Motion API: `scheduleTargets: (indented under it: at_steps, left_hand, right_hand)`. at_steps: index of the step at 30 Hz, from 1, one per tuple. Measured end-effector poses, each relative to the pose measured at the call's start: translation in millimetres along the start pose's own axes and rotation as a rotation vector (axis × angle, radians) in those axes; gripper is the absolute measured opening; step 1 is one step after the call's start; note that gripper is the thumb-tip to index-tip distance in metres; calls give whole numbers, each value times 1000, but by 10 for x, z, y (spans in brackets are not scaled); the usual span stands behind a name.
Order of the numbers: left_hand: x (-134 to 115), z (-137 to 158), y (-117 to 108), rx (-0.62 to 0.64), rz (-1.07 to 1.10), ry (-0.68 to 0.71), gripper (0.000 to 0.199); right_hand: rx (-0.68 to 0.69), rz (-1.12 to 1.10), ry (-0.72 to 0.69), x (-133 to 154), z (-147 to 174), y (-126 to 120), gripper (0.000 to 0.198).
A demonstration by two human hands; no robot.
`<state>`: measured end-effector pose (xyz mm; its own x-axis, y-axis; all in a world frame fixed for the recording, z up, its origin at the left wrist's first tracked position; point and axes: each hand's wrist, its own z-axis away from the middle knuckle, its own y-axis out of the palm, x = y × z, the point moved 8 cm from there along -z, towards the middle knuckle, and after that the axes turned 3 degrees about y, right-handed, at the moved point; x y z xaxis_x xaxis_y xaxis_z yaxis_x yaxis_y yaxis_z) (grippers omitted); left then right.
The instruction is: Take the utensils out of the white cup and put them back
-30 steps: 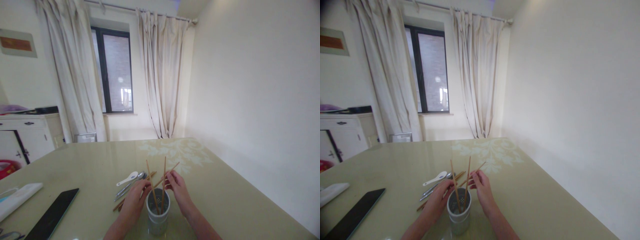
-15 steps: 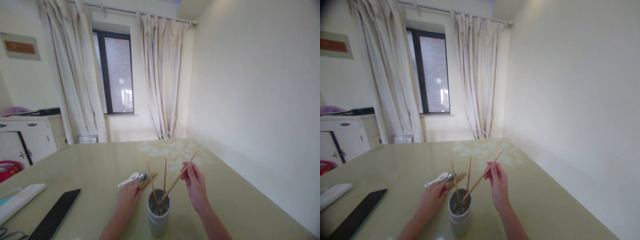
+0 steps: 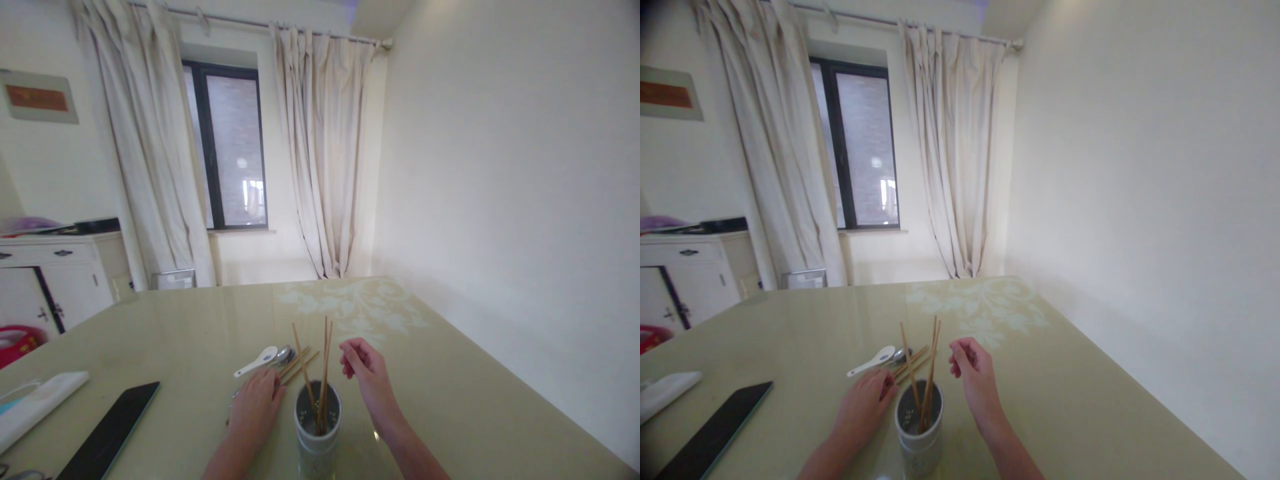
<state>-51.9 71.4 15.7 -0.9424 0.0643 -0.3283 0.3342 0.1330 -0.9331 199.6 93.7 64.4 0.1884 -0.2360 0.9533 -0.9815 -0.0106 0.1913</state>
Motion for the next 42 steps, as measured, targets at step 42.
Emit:
scheduleTargets:
  at_steps: [42]
  left_hand:
    - [61,-8,-41,-93,-59,25,17]
  right_hand:
    - [-48,-93,-171,429,206,-27,39]
